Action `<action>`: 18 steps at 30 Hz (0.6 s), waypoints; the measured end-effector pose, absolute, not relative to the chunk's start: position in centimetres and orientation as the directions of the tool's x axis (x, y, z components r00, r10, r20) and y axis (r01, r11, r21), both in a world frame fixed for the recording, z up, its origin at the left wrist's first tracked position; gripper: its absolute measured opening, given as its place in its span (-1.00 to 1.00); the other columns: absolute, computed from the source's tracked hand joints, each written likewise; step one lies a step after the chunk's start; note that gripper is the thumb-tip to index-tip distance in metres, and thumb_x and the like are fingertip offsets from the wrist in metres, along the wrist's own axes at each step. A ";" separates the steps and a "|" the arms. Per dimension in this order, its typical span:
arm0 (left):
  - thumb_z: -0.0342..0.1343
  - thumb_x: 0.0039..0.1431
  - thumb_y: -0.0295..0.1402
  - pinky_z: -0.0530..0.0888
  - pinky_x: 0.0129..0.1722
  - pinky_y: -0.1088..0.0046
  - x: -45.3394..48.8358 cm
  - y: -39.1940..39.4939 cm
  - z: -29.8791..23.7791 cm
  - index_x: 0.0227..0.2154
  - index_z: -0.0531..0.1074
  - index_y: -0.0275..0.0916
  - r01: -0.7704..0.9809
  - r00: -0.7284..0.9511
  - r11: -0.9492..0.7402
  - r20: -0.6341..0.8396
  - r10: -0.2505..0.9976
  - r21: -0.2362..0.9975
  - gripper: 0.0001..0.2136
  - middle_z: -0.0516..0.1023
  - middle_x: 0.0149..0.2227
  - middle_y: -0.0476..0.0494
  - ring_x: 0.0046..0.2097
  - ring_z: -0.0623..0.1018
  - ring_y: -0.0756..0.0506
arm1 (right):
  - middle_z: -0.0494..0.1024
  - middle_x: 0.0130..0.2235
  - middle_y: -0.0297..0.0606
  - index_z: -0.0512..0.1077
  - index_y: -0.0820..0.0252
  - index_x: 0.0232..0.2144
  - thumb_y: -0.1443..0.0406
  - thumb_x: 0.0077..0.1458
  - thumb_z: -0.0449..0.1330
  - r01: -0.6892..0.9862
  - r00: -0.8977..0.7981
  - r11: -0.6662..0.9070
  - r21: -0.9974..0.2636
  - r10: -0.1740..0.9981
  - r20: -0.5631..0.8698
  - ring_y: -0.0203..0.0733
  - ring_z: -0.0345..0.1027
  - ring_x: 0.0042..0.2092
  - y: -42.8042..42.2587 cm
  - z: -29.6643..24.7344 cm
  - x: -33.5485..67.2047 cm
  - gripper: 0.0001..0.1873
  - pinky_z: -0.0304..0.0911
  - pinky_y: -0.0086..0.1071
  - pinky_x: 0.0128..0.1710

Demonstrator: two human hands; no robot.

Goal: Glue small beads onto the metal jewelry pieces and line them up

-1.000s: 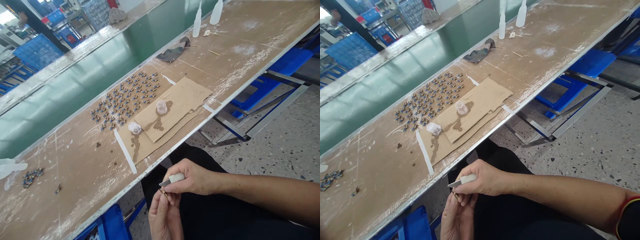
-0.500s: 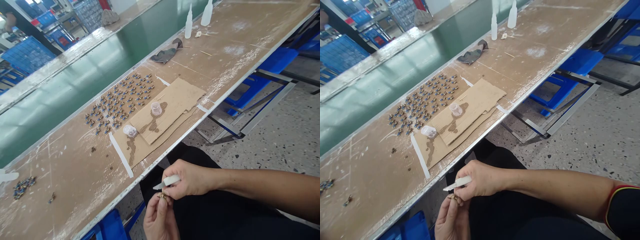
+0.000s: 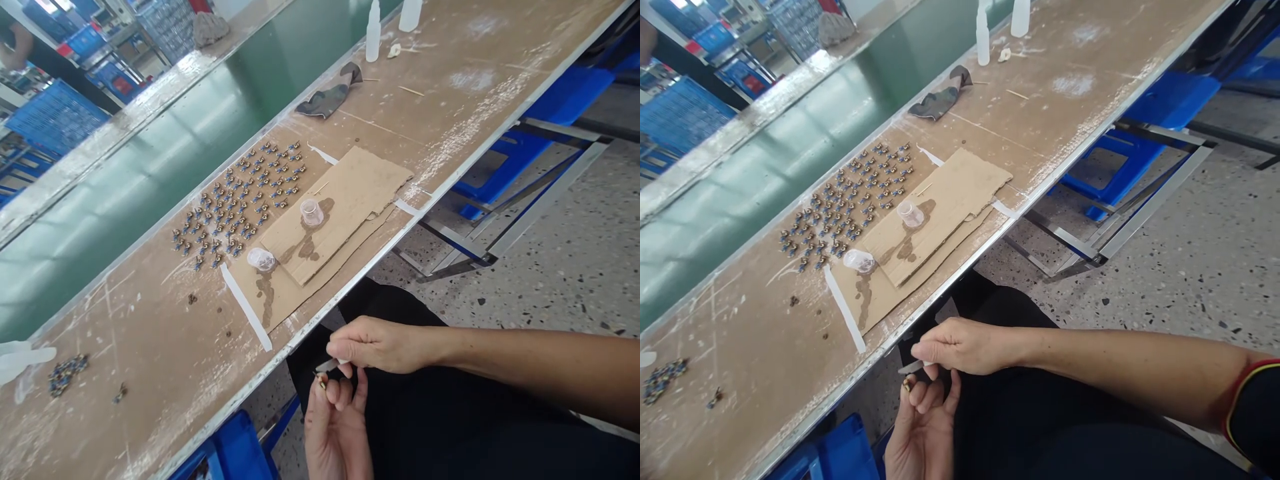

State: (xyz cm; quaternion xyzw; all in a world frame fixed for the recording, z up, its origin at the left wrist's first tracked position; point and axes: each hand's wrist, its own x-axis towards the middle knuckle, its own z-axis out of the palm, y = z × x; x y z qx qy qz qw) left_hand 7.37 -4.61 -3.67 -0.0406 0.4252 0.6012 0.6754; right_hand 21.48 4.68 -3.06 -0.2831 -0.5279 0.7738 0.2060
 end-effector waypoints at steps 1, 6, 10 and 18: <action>0.27 -0.02 -0.40 0.48 -0.05 0.20 7.4 -4.6 -3.3 -0.57 0.47 -0.29 -0.859 -0.050 0.287 -0.626 0.778 0.425 -0.88 0.36 -0.59 0.11 -0.51 0.37 0.15 | 0.34 -0.50 -0.38 0.35 0.32 -0.52 0.01 0.15 0.05 -0.021 -0.768 -0.328 -0.945 0.610 -0.195 -0.46 0.16 -0.46 4.7 -3.2 21.6 -0.53 0.13 -0.57 -0.48; 0.33 -0.10 -0.44 0.46 -0.02 0.18 7.7 -4.7 -2.4 -0.63 0.45 -0.32 -0.866 0.063 0.354 -0.626 0.777 0.353 -0.84 0.36 -0.64 0.10 -0.54 0.33 0.16 | 0.38 -0.50 -0.37 0.42 0.34 -0.52 0.05 0.15 0.08 -0.026 -0.828 -0.252 -0.967 0.547 -0.121 -0.46 0.17 -0.46 5.1 -3.6 21.9 -0.55 0.11 -0.58 -0.47; 0.36 -0.16 -0.41 0.48 -0.04 0.19 7.8 -4.7 -2.3 -0.67 0.43 -0.32 -0.853 0.094 0.390 -0.632 0.769 0.348 -0.80 0.36 -0.66 0.07 -0.54 0.33 0.14 | 0.36 -0.54 -0.39 0.45 0.35 -0.52 0.10 0.15 0.09 -0.032 -0.851 -0.218 -0.976 0.518 -0.087 -0.48 0.15 -0.49 5.2 -3.5 22.0 -0.59 0.08 -0.59 -0.50; 0.39 -0.19 -0.42 0.48 -0.05 0.16 7.8 -4.7 -2.0 -0.64 0.47 -0.33 -0.856 0.104 0.400 -0.648 0.754 0.327 -0.82 0.34 -0.68 0.10 -0.58 0.27 0.17 | 0.34 -0.55 -0.39 0.43 0.36 -0.53 0.10 0.15 0.09 -0.066 -0.853 -0.218 -0.974 0.518 -0.058 -0.48 0.16 -0.50 5.1 -3.4 21.9 -0.57 0.10 -0.59 -0.50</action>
